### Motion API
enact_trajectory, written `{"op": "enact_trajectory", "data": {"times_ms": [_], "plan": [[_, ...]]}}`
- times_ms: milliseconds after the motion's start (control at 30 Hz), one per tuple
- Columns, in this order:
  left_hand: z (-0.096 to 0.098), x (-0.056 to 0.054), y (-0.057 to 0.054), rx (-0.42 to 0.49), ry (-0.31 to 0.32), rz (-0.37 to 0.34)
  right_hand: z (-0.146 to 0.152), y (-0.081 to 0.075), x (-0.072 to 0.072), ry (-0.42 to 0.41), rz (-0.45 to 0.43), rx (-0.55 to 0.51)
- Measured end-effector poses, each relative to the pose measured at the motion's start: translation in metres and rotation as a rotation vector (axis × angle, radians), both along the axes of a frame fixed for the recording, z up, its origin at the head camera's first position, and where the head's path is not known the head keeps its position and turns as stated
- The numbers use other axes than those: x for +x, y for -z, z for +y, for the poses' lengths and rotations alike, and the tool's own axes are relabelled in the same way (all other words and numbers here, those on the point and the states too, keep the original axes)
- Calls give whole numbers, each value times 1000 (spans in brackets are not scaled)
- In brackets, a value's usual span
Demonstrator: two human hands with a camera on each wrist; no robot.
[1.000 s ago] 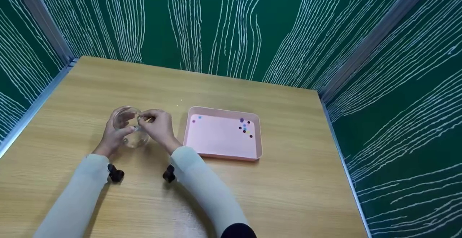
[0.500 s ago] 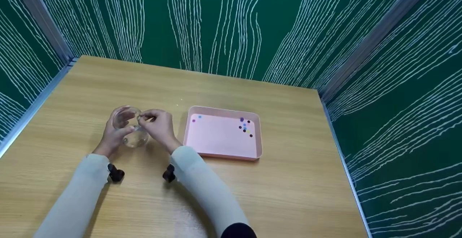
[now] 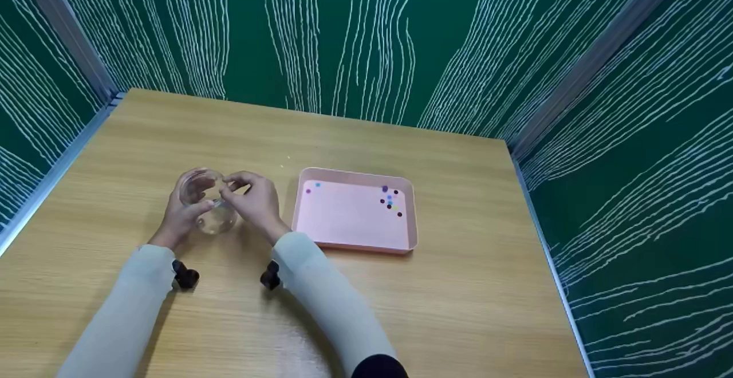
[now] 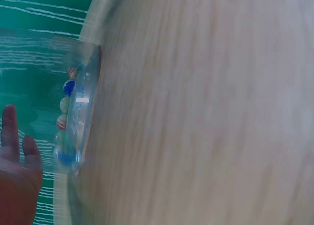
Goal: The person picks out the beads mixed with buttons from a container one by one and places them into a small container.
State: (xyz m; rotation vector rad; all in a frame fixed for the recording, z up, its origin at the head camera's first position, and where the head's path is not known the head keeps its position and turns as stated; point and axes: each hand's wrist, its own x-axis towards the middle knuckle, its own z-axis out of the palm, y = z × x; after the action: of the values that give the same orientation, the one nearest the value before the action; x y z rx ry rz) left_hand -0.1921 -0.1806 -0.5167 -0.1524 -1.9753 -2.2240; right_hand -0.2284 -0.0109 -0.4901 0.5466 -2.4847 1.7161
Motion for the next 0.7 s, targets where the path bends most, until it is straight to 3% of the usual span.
{"op": "enact_trajectory", "data": {"times_ms": [100,367,700], "plan": [[-1,-1,2,-4,8,-12,1,0,1,-6,9,14],[-3,-14,24,14,-29,0,9,0,2,-41,29,45],[-1,-14,24,7,-58,13,21,-3,0,-92,47,150]]}}
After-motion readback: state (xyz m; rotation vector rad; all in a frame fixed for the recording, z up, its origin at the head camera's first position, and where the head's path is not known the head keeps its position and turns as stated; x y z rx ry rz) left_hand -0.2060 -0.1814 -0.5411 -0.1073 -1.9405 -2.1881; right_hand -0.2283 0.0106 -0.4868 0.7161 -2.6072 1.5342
